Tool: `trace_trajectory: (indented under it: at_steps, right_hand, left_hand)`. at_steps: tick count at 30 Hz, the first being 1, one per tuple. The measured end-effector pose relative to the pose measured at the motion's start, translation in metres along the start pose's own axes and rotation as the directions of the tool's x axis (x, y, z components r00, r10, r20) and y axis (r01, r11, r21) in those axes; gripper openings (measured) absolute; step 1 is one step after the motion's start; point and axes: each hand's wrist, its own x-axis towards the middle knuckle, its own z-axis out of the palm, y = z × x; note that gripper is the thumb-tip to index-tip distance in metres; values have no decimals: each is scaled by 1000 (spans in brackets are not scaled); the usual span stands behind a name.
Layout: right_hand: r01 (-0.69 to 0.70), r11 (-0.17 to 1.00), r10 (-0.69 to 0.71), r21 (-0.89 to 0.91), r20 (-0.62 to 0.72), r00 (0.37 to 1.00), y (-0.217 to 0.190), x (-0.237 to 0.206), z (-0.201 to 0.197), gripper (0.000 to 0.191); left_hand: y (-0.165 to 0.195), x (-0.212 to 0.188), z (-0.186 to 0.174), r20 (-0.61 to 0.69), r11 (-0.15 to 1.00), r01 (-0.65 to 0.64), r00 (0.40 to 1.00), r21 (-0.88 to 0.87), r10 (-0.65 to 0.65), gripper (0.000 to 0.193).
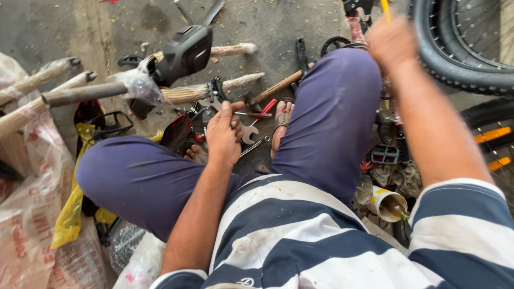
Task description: The person sits on the ground assembling a bicycle, working on the handlebar and stem area. They unwrap plastic packaging from the handlebar, position the stem and brake components, and use a wrench to tighten bolts while holding parts steady with the other hand.
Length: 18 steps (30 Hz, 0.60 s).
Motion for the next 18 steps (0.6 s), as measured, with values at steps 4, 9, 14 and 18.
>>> trace_trajectory:
  at_steps: [4, 9, 14, 18]
  right_hand:
    - [165, 946, -218, 280, 168, 961, -73, -24, 52, 20]
    - [91, 976, -129, 197, 190, 973, -45, -37, 36, 24]
    - [-34, 993, 43, 112, -86, 995, -1, -39, -52, 18]
    - [314, 861, -64, 400, -526, 848, -29, -23, -125, 22]
  left_hand:
    - [4, -4, 1, 16, 1000, 10, 1000, 26, -10, 40]
    - [-1, -5, 2, 33, 997, 53, 998, 55, -55, 39]
    - [-7, -1, 9, 48, 991, 72, 996, 111, -78, 39]
    - [1, 10, 11, 23, 996, 46, 999, 78, -48, 39]
